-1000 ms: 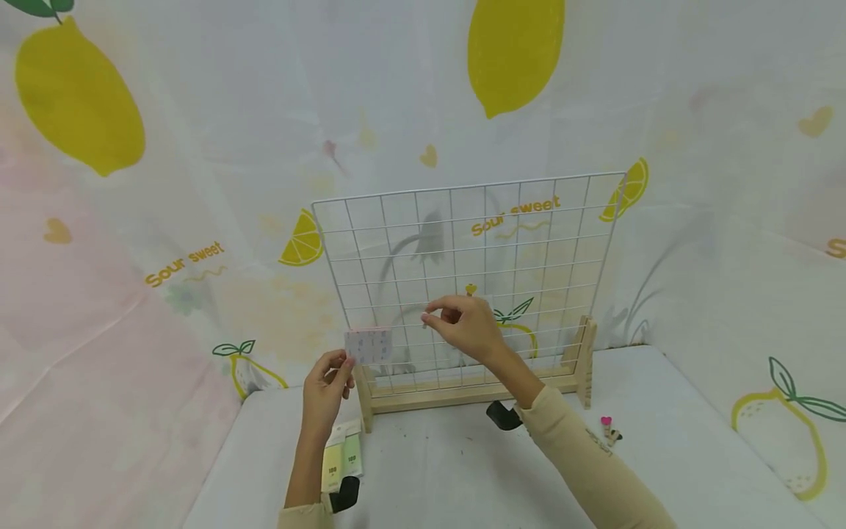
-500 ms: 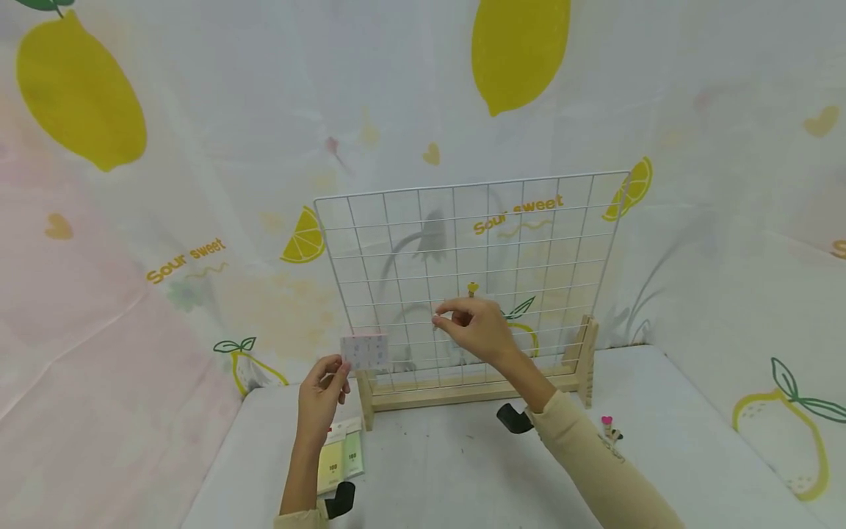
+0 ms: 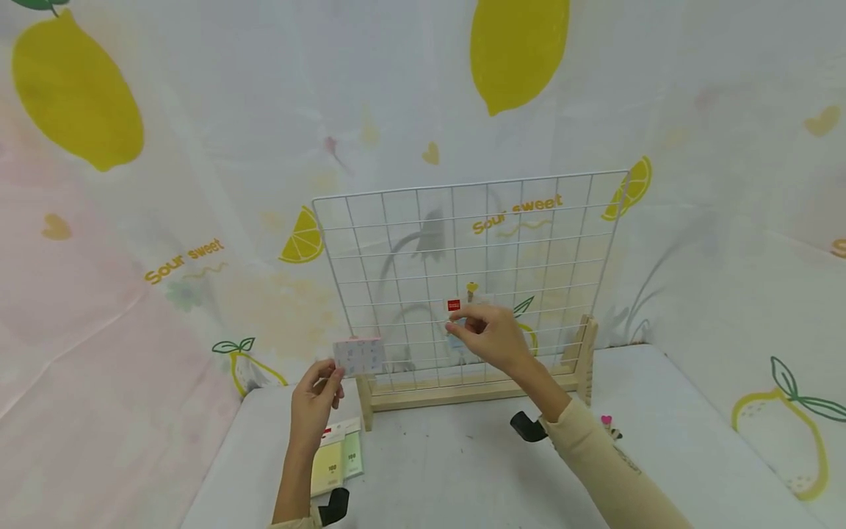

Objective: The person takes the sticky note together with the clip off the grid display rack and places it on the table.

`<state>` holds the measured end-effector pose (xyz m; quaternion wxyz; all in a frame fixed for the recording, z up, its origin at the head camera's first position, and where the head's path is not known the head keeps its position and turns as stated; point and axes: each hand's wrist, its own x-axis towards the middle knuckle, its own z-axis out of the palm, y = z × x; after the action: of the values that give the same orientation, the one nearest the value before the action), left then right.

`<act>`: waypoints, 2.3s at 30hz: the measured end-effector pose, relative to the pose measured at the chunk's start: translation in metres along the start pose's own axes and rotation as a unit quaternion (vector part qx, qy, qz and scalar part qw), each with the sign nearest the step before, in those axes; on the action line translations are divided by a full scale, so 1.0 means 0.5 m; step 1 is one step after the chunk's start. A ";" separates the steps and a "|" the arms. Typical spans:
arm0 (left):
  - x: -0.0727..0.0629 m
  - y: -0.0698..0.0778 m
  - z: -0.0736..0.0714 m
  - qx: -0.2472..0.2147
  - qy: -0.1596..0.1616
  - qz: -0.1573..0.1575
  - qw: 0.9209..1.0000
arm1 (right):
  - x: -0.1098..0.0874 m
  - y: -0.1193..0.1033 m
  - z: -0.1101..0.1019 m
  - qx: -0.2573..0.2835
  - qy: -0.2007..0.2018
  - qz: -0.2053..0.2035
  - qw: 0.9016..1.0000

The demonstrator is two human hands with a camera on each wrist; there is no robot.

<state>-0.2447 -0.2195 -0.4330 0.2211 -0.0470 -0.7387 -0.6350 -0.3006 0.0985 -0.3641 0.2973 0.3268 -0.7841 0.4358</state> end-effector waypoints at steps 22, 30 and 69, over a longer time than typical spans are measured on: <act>-0.020 -0.039 -0.021 -0.001 0.008 -0.005 1.000 | -0.052 0.037 -0.050 -0.005 0.008 -0.008 1.000; -0.028 -0.042 -0.028 0.005 0.010 -0.010 1.000 | -0.069 0.050 -0.060 -0.005 0.015 -0.012 1.000; -0.045 -0.058 -0.055 0.016 0.012 -0.032 0.999 | -0.145 0.074 -0.098 -0.051 0.019 0.024 0.998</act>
<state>-0.2275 -0.2465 -0.4657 0.2101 -0.0127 -0.7474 -0.6301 -0.2760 0.1750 -0.4150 0.3177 0.2842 -0.8074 0.4079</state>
